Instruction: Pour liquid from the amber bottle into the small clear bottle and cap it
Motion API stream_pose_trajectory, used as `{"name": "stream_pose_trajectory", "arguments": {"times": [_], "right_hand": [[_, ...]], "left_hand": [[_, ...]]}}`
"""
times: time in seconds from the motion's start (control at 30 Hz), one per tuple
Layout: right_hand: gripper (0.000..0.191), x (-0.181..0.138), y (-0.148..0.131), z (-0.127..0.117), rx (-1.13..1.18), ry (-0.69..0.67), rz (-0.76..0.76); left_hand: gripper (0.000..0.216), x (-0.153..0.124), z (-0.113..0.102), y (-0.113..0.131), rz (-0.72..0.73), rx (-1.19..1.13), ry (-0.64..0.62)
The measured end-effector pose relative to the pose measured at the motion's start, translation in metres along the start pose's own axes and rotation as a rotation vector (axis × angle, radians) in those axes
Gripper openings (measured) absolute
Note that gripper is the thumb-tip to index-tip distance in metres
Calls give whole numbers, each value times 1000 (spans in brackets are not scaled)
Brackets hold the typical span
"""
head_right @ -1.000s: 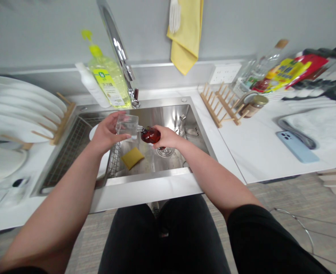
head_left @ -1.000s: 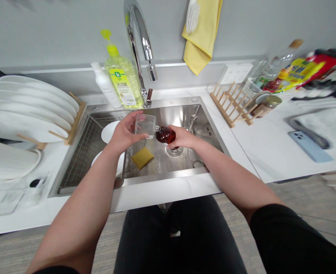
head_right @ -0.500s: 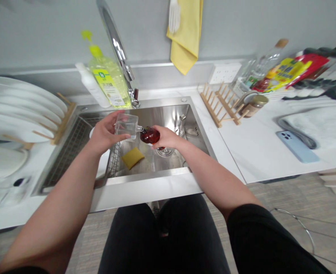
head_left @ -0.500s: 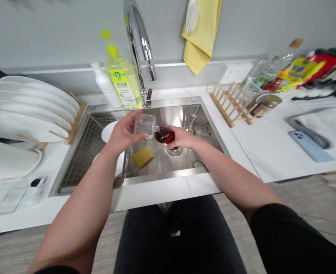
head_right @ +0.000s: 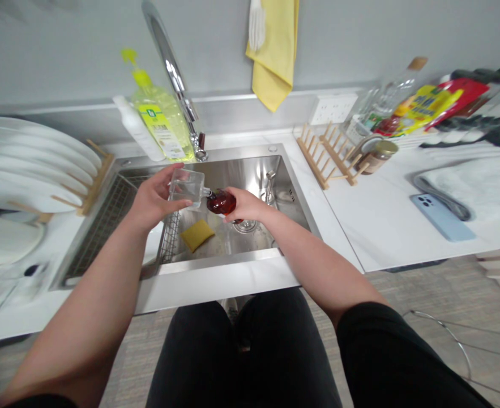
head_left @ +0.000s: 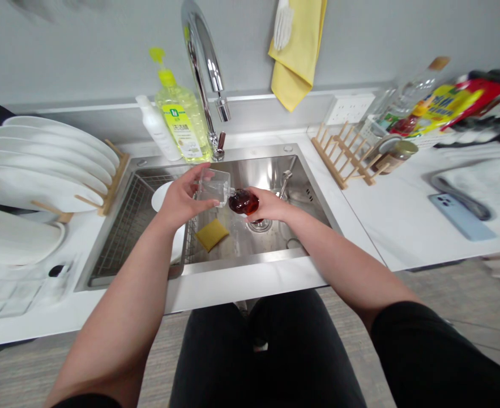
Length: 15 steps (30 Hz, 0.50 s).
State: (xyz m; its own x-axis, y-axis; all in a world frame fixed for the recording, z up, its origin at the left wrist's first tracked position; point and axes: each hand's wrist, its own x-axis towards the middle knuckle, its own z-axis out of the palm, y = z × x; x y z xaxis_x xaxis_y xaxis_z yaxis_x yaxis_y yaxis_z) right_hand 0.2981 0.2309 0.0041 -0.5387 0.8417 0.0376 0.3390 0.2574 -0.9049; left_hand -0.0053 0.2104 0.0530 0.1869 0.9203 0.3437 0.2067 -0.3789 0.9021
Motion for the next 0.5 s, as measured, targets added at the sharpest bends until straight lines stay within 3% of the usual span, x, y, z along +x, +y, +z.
{"name": "stream_pose_trajectory", "arguments": {"times": [0.5], "right_hand": [[82,3,9,4,-6,24,-15]], "left_hand": [[106,0,-1,15,-23,-5,14]]}}
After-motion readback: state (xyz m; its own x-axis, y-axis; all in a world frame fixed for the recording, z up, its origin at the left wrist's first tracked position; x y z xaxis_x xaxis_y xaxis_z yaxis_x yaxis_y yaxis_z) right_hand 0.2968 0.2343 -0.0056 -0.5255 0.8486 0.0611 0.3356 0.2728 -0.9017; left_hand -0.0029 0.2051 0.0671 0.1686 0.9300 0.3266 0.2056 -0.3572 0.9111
